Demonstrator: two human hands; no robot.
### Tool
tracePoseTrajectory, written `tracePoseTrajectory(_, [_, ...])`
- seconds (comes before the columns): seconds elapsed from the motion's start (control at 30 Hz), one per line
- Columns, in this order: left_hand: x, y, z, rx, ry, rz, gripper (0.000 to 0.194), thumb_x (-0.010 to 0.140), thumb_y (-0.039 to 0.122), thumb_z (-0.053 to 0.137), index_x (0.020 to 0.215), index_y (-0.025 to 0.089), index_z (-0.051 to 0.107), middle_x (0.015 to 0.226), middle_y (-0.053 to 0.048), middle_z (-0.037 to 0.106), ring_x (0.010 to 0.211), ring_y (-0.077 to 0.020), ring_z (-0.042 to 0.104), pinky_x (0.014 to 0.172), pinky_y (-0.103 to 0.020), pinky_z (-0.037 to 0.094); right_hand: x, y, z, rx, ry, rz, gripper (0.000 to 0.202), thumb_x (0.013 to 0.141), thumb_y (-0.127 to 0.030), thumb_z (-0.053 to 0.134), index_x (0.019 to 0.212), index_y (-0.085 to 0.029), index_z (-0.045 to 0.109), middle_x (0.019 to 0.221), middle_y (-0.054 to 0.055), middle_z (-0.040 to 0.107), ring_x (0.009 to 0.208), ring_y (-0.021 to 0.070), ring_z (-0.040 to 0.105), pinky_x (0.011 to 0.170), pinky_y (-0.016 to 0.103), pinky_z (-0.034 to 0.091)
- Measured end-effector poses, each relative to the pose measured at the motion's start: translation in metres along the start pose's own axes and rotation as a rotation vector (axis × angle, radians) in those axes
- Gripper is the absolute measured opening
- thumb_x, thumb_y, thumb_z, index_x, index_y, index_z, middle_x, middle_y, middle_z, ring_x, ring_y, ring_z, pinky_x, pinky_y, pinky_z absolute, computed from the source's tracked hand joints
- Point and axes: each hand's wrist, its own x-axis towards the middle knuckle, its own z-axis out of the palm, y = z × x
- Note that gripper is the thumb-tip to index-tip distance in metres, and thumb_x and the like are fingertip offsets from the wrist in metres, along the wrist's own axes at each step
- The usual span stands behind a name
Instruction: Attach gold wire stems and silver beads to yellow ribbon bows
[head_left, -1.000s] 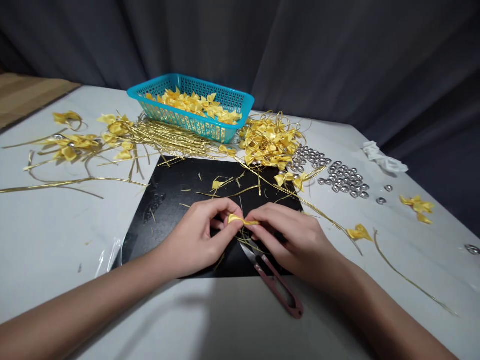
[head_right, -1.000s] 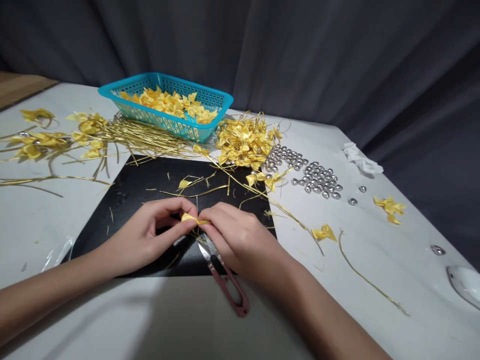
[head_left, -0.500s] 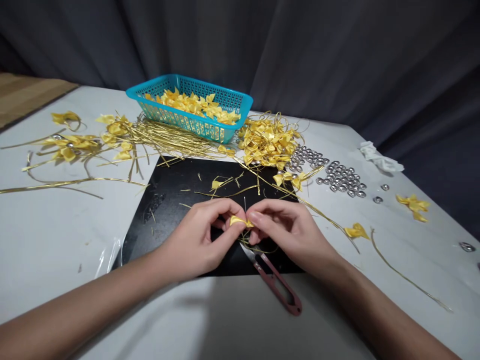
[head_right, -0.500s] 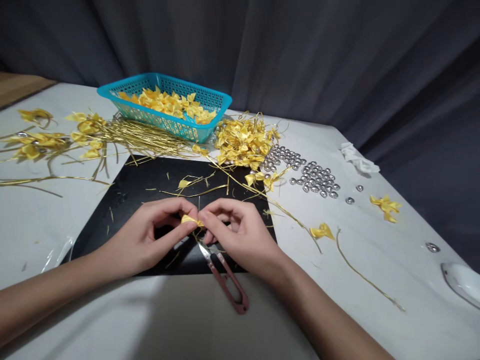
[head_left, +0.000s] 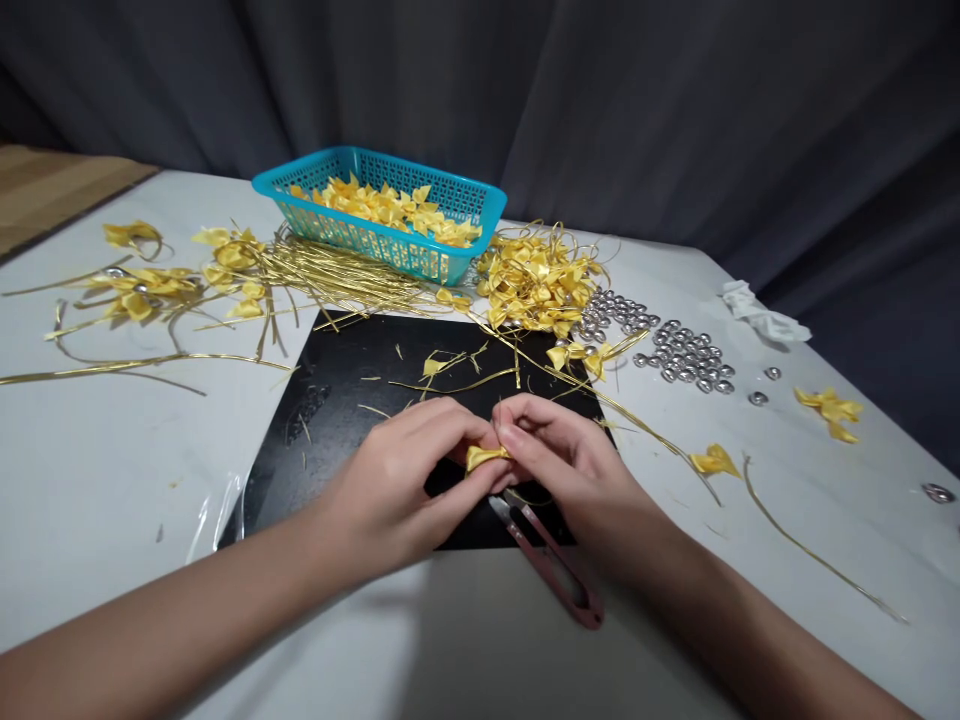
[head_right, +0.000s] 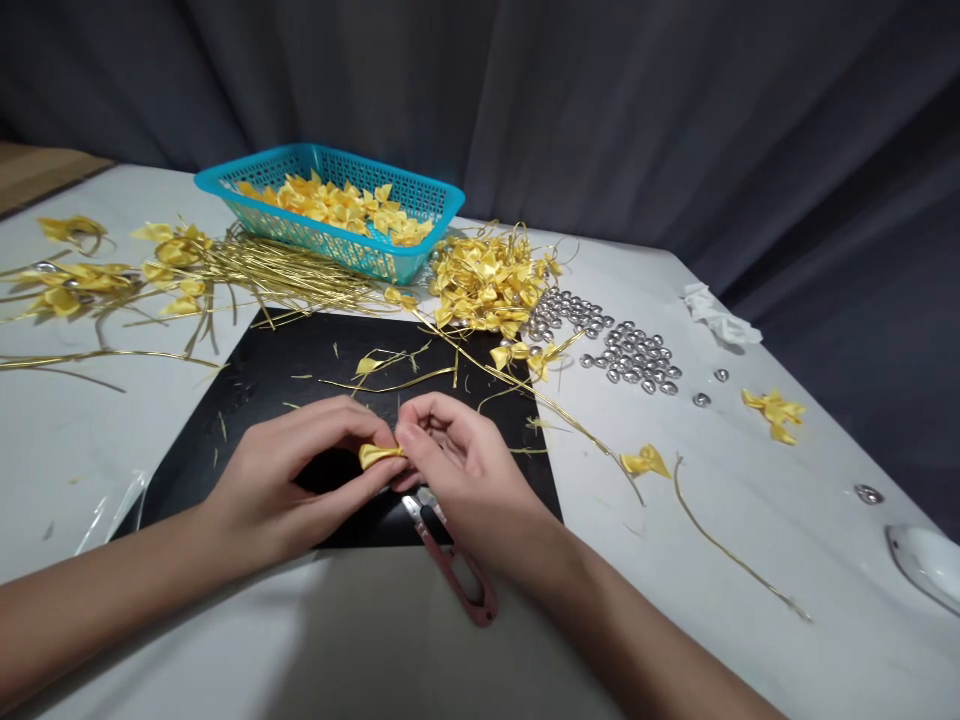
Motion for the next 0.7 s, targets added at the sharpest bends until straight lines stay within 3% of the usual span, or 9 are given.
tracePoseTrajectory(0.3, [-0.004, -0.001, 0.0, 0.048, -0.07, 0.105, 0.005, 0.087, 0.016, 0.049, 0.09, 0.018, 0.053, 0.08, -0.004, 0.061, 0.076, -0.0137, 0.056, 0.07, -0.024, 0.045, -0.005, 0.003, 0.004, 0.007, 0.042, -0.009, 0.019, 0.088, -0.035, 0.047, 0.08, -0.019, 0.043, 0.066, -0.004, 0.039, 0.051, 0.0059, 0.032, 0.047, 0.016, 0.033])
tracePoseTrajectory(0.7, [-0.002, 0.0, -0.001, -0.043, -0.134, 0.1, 0.007, 0.085, 0.011, 0.048, 0.089, 0.016, 0.05, 0.079, -0.003, 0.058, 0.074, -0.0121, 0.053, 0.068, -0.023, 0.044, -0.004, 0.001, 0.011, 0.24, 0.029, 0.084, 0.018, 0.086, -0.032, 0.051, 0.08, -0.018, 0.042, 0.067, -0.003, 0.037, 0.053, 0.0063, 0.036, 0.048, 0.017, 0.034])
